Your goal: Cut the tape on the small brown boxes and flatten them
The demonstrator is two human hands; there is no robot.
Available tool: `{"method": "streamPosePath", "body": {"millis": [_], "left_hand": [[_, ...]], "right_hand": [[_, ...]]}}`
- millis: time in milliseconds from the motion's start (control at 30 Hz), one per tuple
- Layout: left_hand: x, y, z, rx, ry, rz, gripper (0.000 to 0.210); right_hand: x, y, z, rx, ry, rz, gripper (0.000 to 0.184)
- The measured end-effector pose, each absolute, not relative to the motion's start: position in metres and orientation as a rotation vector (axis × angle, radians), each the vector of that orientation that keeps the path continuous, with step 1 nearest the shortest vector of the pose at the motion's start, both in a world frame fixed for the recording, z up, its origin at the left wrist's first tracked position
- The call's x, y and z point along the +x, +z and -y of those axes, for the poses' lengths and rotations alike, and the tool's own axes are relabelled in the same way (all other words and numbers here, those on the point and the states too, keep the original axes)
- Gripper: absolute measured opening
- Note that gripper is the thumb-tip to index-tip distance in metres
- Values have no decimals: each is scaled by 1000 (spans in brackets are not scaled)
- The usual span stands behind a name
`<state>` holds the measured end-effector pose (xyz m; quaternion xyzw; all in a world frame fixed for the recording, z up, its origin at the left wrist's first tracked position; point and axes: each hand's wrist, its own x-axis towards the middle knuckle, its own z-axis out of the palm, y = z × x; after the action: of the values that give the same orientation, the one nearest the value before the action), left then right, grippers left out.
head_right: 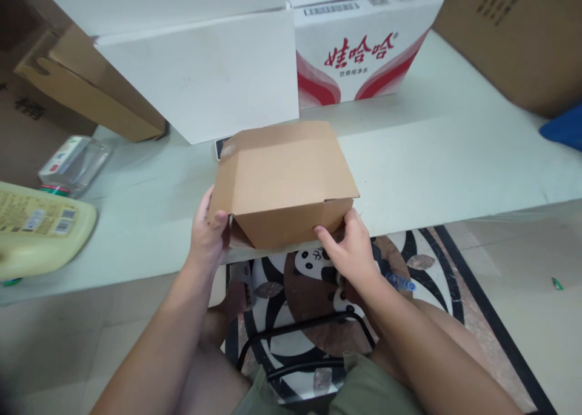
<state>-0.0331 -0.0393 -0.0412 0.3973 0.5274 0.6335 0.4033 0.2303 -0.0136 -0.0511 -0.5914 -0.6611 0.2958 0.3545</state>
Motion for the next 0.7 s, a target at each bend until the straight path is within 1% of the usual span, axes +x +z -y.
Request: {"method": "streamPosePath", "body": {"millis": [167,233,367,433,533,633,700], "left_hand": [[-49,-43,37,1194,1570,-1445,91],[-52,-39,38,1185,1537,-1437,91],[-51,-34,42,1112,1506,-1382,92],[-48,-34,43,1084,1500,-1369,89],[-44,-35,45,995,1534,-1306,76],[-45,-38,43,890,1613,-1362,47],[-48,-41,39,904,1642,-1512,34]], "right_hand": [[234,-52,11,-1456,629,1707,27],[236,-51,9,-1422,633,1675,26],[237,-51,6,-1359,880,1476,32],[235,-52,5,-1295,945,1344,35],[233,-53,6,-1216,978,1173,32],[232,-55,7,-1133,991,1034,26],[231,-54,9,-1057,970,968,25]]}}
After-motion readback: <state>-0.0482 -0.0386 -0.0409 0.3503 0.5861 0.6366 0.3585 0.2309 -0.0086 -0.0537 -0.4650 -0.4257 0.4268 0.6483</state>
